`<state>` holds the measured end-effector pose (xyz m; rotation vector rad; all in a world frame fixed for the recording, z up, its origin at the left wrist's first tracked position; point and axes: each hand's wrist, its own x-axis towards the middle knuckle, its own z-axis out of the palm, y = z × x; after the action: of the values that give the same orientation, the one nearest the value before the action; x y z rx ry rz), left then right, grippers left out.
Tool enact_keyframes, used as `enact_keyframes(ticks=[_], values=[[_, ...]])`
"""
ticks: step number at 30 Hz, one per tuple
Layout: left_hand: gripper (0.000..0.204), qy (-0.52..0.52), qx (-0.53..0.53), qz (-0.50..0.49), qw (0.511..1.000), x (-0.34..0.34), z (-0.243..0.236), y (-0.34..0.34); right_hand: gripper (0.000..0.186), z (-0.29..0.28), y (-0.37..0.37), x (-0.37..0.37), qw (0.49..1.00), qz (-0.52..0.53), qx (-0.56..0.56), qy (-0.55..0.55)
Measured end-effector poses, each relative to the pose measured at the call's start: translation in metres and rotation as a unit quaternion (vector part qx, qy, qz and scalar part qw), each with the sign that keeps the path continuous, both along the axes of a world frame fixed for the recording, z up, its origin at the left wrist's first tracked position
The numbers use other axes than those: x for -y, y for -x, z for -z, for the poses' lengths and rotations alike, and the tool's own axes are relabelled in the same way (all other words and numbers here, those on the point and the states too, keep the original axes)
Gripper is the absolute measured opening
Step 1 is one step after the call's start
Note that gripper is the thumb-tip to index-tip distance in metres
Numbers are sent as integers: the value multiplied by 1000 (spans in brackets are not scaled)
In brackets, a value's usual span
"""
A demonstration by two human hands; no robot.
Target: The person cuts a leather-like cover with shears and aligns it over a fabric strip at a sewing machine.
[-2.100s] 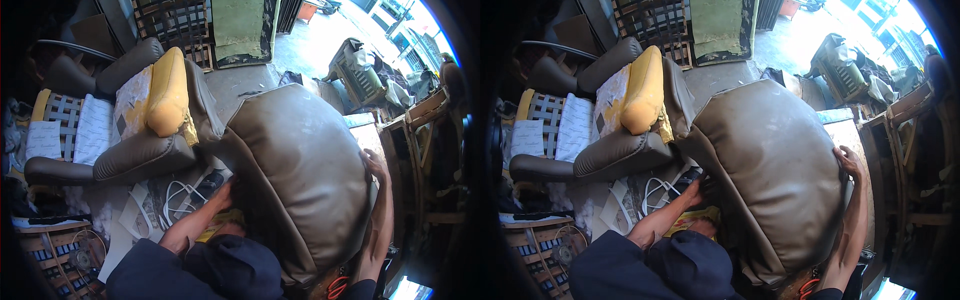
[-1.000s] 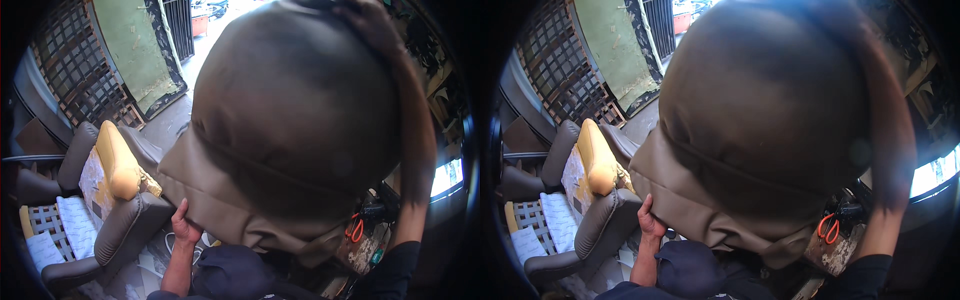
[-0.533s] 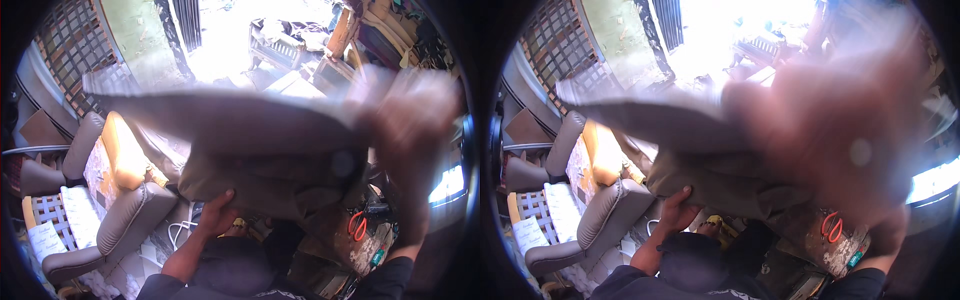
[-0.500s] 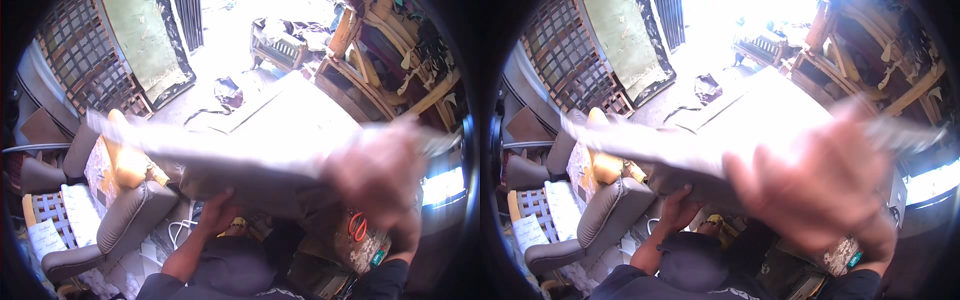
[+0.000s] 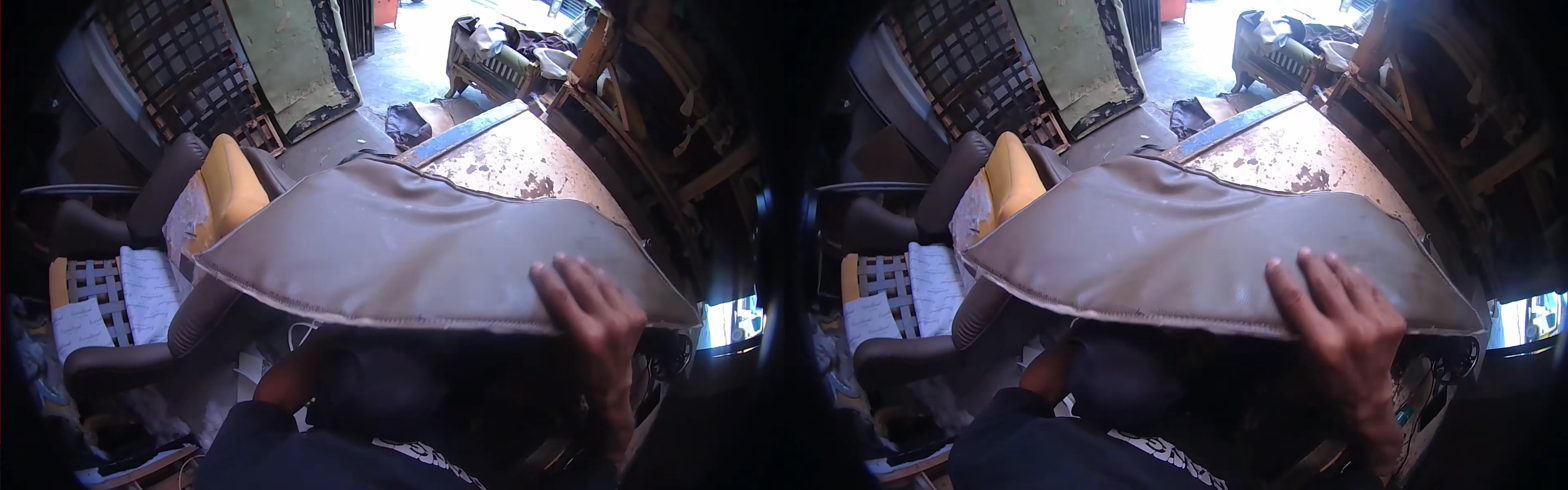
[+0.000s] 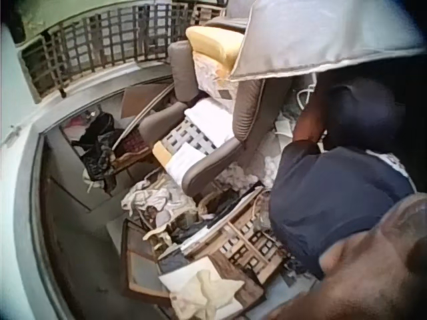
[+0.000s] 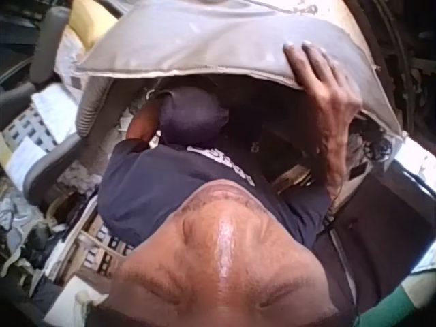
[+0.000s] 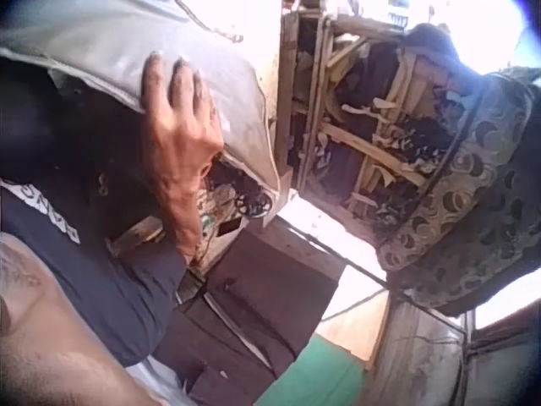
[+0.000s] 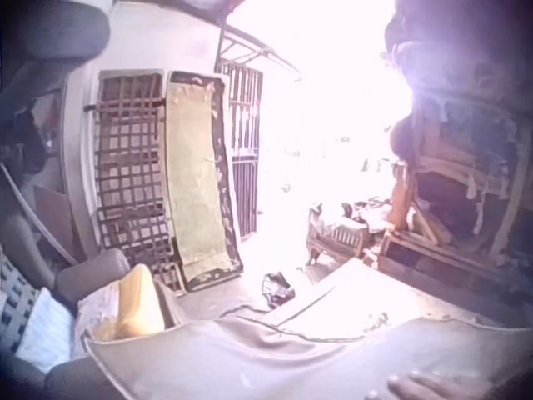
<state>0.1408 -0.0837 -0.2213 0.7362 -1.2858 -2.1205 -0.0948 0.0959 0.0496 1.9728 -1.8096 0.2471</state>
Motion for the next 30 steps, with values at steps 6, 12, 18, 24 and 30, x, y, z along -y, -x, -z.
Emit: enact_keyframes(ticks=[6, 12, 18, 24, 30], values=[[36, 140, -53, -51, 987, 34, -25, -9, 41, -60, 37, 111, 979, -17, 65, 192], [37, -129, -218, -205, 945, 51, -76, -80, 46, -128, 14, 253, 965, 22, 93, 245], [25, -124, -367, -375, 842, 82, -86, -62, 39, -174, -160, 358, 908, -323, 41, 262], [58, -147, -283, -431, 844, 197, -11, -58, 29, -85, -297, 425, 753, -534, -42, 383], [33, -303, -295, -242, 873, 103, 132, -66, 57, 87, -250, 505, 922, -339, 176, 67]])
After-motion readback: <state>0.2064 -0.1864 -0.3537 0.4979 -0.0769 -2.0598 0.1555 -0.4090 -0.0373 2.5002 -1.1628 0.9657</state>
